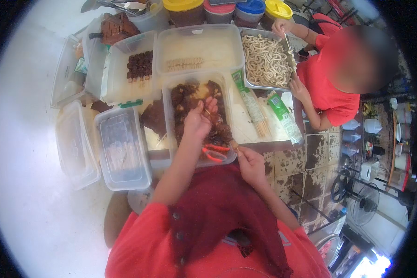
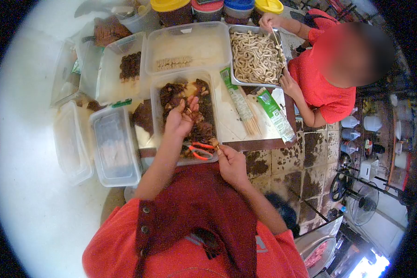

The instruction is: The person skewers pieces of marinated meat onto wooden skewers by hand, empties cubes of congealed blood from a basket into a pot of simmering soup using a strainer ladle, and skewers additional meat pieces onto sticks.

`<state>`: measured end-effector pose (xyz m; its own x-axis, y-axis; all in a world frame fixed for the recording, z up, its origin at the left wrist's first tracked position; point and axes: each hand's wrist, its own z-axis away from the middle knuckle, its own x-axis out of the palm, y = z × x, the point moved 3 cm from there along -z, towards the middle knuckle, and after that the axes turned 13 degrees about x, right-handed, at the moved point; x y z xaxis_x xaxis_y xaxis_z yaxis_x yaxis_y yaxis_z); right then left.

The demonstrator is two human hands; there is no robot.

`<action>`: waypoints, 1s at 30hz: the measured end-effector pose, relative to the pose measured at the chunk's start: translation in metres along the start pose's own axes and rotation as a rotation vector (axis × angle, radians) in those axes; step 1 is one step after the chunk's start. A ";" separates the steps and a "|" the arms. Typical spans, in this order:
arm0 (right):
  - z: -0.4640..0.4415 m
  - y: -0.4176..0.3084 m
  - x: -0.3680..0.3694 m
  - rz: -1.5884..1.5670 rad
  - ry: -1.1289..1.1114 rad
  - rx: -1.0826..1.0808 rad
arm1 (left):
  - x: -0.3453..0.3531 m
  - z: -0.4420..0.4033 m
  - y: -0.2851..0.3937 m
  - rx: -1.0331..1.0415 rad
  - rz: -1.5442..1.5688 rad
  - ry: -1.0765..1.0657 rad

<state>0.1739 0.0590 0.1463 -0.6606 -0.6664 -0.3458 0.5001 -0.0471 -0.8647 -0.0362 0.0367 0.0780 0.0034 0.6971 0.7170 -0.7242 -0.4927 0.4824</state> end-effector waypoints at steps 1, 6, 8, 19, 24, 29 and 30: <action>-0.001 0.003 0.001 0.002 0.010 -0.020 | 0.001 0.001 0.000 -0.013 0.007 0.024; -0.003 -0.005 0.000 0.073 0.006 -0.034 | -0.001 -0.001 -0.001 -0.051 -0.023 -0.009; -0.003 -0.011 -0.001 0.119 -0.020 0.000 | -0.002 0.001 -0.002 -0.063 -0.023 -0.003; -0.003 0.000 -0.001 -0.066 -0.015 -0.001 | 0.008 -0.010 0.007 0.132 -0.084 -0.111; -0.004 0.012 -0.001 -0.106 0.012 0.080 | 0.013 -0.006 0.003 0.125 -0.130 -0.106; -0.003 0.018 0.003 -0.149 0.028 0.034 | 0.019 0.004 -0.001 0.045 0.011 -0.025; -0.003 0.019 0.004 -0.136 0.026 0.023 | 0.018 0.004 -0.002 0.066 -0.005 -0.071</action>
<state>0.1788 0.0579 0.1275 -0.7372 -0.6335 -0.2351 0.4172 -0.1530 -0.8959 -0.0318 0.0482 0.0921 0.0575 0.6616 0.7476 -0.6770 -0.5246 0.5163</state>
